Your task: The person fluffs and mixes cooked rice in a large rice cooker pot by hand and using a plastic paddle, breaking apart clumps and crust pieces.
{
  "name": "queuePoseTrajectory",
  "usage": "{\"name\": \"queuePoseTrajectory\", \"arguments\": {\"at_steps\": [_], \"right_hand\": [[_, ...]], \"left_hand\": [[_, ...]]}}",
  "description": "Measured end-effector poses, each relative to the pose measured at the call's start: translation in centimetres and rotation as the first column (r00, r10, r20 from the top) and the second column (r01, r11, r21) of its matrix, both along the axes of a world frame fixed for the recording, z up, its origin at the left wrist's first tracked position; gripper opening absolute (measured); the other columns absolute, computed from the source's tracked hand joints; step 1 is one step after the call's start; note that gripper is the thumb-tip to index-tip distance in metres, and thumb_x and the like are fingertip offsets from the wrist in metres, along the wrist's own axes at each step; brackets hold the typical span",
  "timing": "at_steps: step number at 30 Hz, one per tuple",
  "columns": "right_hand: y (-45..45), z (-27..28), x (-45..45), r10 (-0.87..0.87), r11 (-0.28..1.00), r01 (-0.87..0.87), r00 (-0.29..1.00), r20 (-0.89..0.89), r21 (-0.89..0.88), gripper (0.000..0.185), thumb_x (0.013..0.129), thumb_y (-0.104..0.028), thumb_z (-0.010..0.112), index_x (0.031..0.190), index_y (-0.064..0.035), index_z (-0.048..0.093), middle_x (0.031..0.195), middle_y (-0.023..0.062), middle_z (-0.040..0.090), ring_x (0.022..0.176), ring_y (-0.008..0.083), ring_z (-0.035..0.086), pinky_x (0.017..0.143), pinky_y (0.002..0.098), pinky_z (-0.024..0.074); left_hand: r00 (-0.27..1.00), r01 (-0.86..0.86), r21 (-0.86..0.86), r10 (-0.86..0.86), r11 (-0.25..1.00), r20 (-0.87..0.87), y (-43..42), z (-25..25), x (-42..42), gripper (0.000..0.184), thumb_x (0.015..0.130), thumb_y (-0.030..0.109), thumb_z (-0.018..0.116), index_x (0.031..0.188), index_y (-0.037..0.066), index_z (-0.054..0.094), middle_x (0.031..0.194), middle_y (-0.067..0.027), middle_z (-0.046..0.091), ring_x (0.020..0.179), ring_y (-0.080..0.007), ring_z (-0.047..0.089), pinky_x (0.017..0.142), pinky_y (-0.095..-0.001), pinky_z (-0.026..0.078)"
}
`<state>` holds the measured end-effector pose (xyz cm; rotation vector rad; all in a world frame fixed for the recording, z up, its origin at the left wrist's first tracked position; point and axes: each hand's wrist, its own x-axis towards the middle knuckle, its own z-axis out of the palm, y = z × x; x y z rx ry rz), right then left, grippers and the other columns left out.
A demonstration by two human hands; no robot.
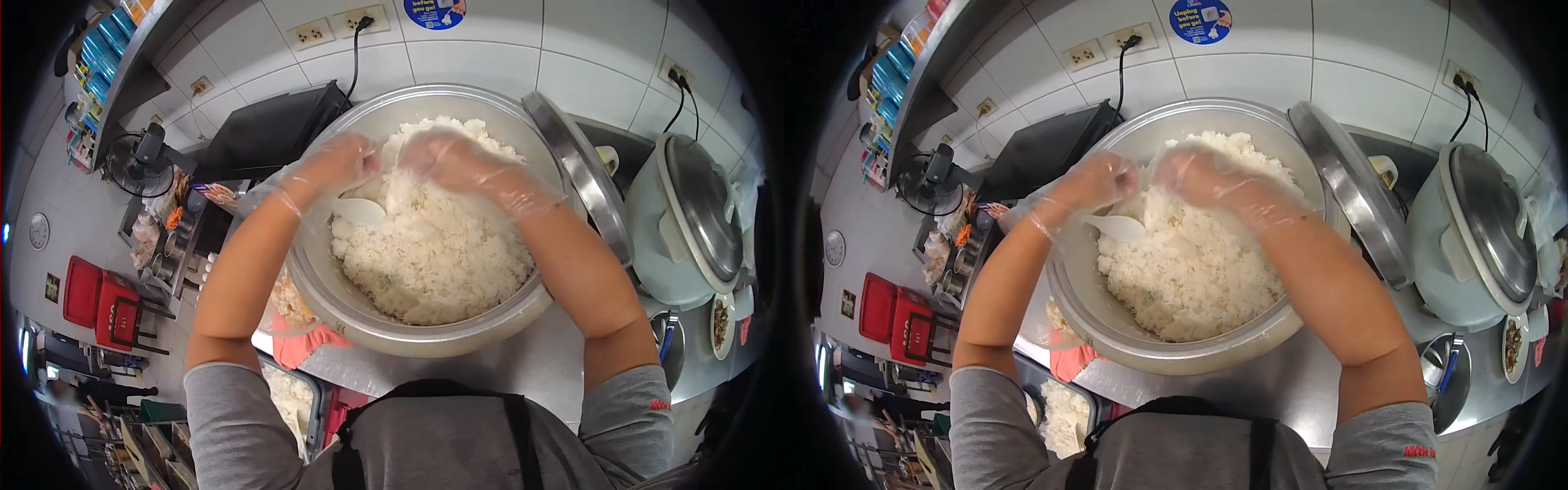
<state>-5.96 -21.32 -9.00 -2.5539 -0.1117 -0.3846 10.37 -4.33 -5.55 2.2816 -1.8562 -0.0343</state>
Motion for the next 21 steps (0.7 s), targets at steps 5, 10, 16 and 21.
{"name": "queuePoseTrajectory", "arguments": {"at_steps": [5,10,16,21], "right_hand": [[2.2,-1.0,0.7,0.060,0.982,-0.096,0.975,-0.215,-0.164,0.020,0.092,-0.014,0.053,0.103,-0.0061,0.067,0.108,0.0165,0.065,0.101,0.0323,0.063,0.091,0.0398,0.0488],[3.2,-2.0,0.9,-0.003,0.929,-0.138,0.924,-0.382,-0.342,0.019,0.086,-0.009,0.055,0.101,-0.0057,0.066,0.106,0.0163,0.065,0.101,0.0331,0.063,0.089,0.0401,0.0489],[4.1,-0.6,0.0,-0.013,0.785,-0.326,0.841,-0.541,-0.526,0.022,0.082,-0.011,0.057,0.101,-0.0059,0.066,0.105,0.0163,0.065,0.105,0.0309,0.062,0.100,0.0433,0.0439],[2.4,4.5,-3.0,-0.033,0.998,0.053,0.901,-0.432,0.034,0.038,0.096,-0.037,0.047,0.112,-0.0086,0.067,0.113,0.0171,0.065,0.113,0.0298,0.059,0.106,0.0444,0.0390]], "left_hand": [[0.946,0.047,0.428,-0.178,0.902,0.271,4.5,0.3,-2.8,0.020,0.081,0.024,0.066,0.087,0.005,0.067,0.083,-0.0171,0.068,0.080,-0.0346,0.066,0.073,-0.0426,0.051],[0.916,-0.064,0.211,-0.027,0.975,0.401,6.6,-0.7,-3.7,0.021,0.088,0.018,0.053,0.093,0.002,0.066,0.081,-0.0195,0.067,0.082,-0.0355,0.067,0.076,-0.0453,0.051],[0.921,-0.163,0.128,0.105,0.978,0.376,6.6,6.0,-4.6,0.021,0.087,0.008,0.052,0.103,0.002,0.065,0.087,-0.0193,0.067,0.088,-0.0336,0.067,0.075,-0.0442,0.052],[0.850,-0.075,0.147,-0.013,0.986,0.526,3.0,7.1,-5.0,0.029,0.086,0.006,0.053,0.113,0.004,0.064,0.085,-0.0143,0.069,0.082,-0.0312,0.067,0.072,-0.0405,0.054]]}}
